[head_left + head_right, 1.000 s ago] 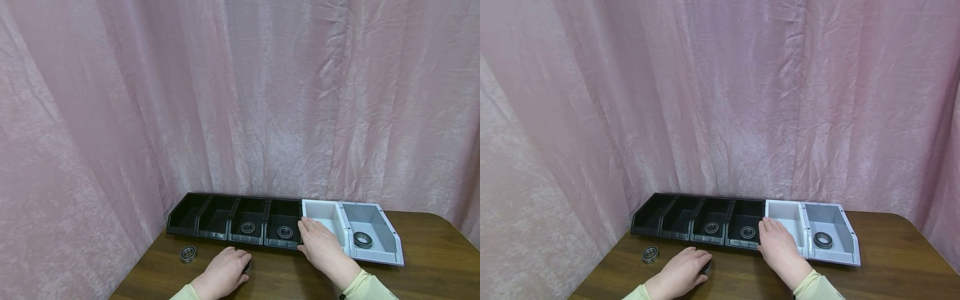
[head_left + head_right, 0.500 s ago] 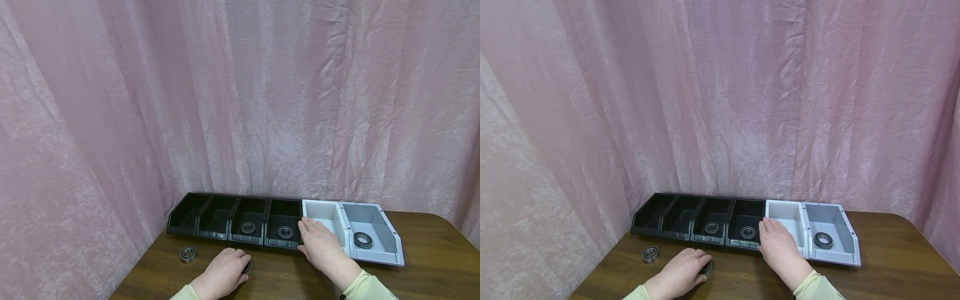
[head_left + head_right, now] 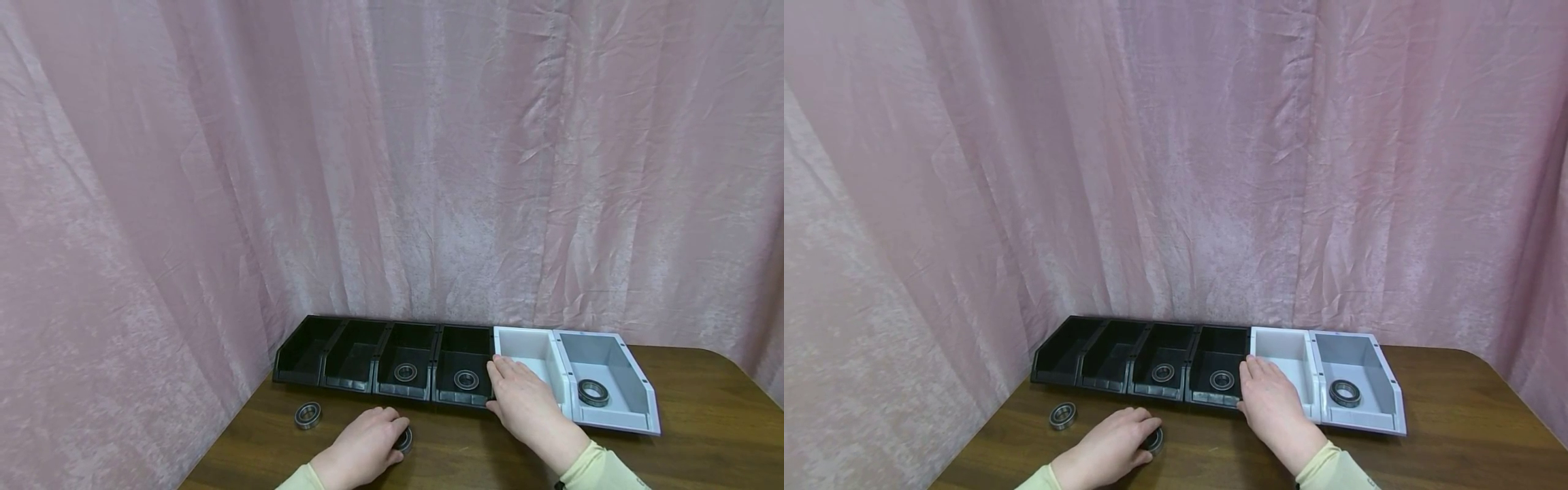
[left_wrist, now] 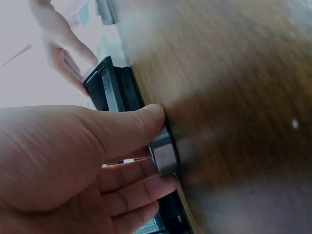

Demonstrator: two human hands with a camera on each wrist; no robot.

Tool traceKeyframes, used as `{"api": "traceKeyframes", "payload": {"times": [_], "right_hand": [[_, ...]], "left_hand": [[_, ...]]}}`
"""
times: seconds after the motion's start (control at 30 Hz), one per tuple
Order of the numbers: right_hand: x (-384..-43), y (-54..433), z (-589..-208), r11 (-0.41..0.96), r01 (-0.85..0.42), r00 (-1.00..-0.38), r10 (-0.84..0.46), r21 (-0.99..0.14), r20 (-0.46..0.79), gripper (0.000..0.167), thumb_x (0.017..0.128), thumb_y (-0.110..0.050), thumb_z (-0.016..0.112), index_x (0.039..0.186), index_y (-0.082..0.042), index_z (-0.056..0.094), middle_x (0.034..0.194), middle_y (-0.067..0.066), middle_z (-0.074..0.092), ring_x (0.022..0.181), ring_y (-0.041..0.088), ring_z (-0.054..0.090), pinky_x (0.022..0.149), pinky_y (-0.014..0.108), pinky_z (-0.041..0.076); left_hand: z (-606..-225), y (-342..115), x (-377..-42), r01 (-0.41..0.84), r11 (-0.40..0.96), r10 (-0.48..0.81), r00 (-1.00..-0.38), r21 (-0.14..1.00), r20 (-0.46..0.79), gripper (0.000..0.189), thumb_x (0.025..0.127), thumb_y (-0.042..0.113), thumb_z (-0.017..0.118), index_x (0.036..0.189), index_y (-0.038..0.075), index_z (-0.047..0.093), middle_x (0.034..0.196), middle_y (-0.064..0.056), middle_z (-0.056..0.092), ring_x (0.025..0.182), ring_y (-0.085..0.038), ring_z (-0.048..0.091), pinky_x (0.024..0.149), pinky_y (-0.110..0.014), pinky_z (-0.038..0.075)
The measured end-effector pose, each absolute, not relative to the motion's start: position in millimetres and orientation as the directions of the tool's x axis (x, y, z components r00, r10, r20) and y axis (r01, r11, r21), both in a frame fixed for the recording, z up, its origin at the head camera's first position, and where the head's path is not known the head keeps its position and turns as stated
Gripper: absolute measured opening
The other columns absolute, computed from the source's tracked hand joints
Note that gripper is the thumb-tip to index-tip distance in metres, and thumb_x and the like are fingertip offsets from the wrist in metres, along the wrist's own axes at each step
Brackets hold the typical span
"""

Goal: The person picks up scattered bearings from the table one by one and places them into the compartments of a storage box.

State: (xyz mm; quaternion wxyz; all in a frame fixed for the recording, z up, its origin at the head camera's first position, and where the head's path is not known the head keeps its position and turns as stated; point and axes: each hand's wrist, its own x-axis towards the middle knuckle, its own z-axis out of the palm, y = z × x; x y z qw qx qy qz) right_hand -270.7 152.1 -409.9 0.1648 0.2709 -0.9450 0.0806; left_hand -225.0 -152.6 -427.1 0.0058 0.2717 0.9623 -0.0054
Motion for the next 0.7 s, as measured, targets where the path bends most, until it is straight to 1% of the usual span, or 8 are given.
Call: {"api": "traceKeyframes", "payload": {"times": [0.33,0.57,0.7], "right_hand": [[-271.7,153.3,-412.5,0.839,-0.540,-0.798,-0.489,-0.060,0.352,0.065,0.089,-0.020,0.092,0.136,0.015,0.065,0.144,0.033,0.064,0.136,0.049,0.062,0.116,0.058,0.048],[-270.6,152.0,-410.7,0.838,-0.542,-0.794,-0.488,-0.059,0.363,0.064,0.088,-0.018,0.093,0.136,0.015,0.066,0.144,0.033,0.064,0.136,0.048,0.062,0.117,0.057,0.048],[-271.5,152.5,-411.8,0.837,-0.544,-0.796,-0.491,-0.062,0.354,0.065,0.088,-0.019,0.093,0.136,0.015,0.065,0.144,0.033,0.064,0.136,0.049,0.062,0.116,0.058,0.048]], "left_hand": [[-428.9,-153.1,-224.3,0.518,0.855,0.518,-0.855,-0.003,-0.002,0.048,0.093,0.037,0.091,0.132,0.013,0.077,0.116,0.001,0.073,0.098,-0.010,0.064,0.100,-0.034,0.058],[-429.2,-153.9,-223.4,0.532,0.845,0.534,-0.845,-0.043,0.030,0.046,0.093,0.038,0.091,0.129,0.013,0.078,0.113,0.002,0.074,0.099,-0.011,0.066,0.099,-0.035,0.057],[-430.1,-154.0,-223.4,0.533,0.845,0.535,-0.844,-0.047,0.029,0.045,0.093,0.038,0.091,0.129,0.014,0.078,0.113,0.002,0.074,0.100,-0.011,0.067,0.100,-0.035,0.057]]}}
